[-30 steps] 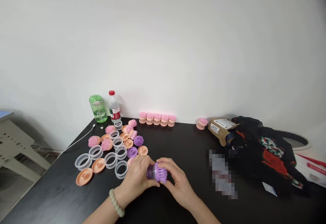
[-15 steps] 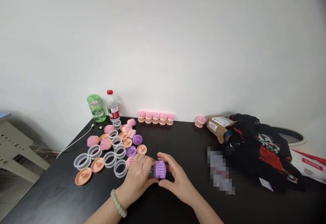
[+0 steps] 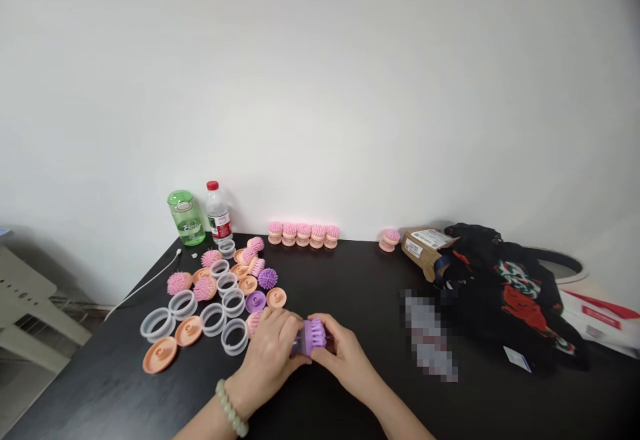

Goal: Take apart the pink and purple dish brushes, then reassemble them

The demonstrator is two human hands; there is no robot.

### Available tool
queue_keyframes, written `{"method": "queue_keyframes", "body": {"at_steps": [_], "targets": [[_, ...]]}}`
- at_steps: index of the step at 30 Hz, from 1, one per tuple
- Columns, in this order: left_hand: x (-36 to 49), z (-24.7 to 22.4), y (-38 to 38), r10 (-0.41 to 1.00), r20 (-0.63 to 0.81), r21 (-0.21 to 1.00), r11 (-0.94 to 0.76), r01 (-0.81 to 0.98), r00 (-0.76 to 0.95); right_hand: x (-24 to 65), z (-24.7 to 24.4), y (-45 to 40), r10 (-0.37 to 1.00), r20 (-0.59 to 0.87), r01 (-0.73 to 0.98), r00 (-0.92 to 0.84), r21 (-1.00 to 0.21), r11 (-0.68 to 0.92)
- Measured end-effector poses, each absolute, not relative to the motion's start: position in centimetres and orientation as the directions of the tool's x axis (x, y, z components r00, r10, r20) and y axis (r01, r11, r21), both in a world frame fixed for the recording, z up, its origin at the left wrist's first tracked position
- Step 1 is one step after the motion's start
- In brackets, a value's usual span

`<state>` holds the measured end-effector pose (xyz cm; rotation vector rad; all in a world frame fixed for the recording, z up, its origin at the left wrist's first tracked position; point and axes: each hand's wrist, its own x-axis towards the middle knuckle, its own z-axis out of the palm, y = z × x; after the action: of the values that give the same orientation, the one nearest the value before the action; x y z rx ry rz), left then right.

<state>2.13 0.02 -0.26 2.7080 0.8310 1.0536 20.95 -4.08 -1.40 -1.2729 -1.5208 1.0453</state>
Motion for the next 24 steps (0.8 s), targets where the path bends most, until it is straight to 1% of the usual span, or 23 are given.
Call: {"method": "queue_keyframes", "body": {"at_steps": [2,5,8,9,12,14,16,17,21,24], "targets": [[2.1,-0.5,0.1,0.535,0.575,0.302,-0.842,0.448,0.618,20.9,-1.1,-4.2,0.985,0.142,0.310,-0.095,-0.936,0.165],[2.0,-0.9,0.3,0.560,0.565,0.312,-0.825,0.472,0.606,20.9,-0.7,-4.3,0.970,0.194,0.264,-0.143,-0.938,0.226],[2.0,-1.1,0.4,0.558,0.575,0.320,-0.827,0.463,0.598,20.9,-0.8,-4.3,0.979,0.140,0.154,-0.145,-0.975,0.162],[2.0,-1.0,0.3,0.550,0.580,0.319,-0.832,0.454,0.601,20.9,-0.8,-4.3,0.984,0.117,0.142,-0.135,-0.980,0.136],[2.1,-0.8,0.0,0.534,0.588,0.315,-0.843,0.437,0.607,20.8,-0.9,-4.3,0.988,0.106,0.213,-0.108,-0.969,0.128],[2.3,-0.7,-0.1,0.543,0.584,0.317,-0.837,0.446,0.603,20.9,-0.8,-4.4,0.979,0.162,0.262,-0.121,-0.946,0.189],[2.3,-0.6,-0.1,0.559,0.581,0.325,-0.826,0.461,0.592,21.0,-0.7,-4.5,0.964,0.219,0.263,-0.150,-0.931,0.252],[2.3,-0.7,0.0,0.567,0.577,0.330,-0.820,0.468,0.587,21.1,-0.7,-4.5,0.962,0.224,0.247,-0.157,-0.934,0.258],[2.2,-0.7,-0.1,0.594,0.552,0.354,-0.803,0.480,0.585,21.4,-1.5,-4.5,0.984,0.104,0.153,-0.145,-0.980,0.126],[2.3,-0.7,-0.3,0.610,0.526,0.374,-0.792,0.483,0.593,21.3,-1.8,-4.3,0.987,0.088,0.191,-0.135,-0.975,0.113]]}}
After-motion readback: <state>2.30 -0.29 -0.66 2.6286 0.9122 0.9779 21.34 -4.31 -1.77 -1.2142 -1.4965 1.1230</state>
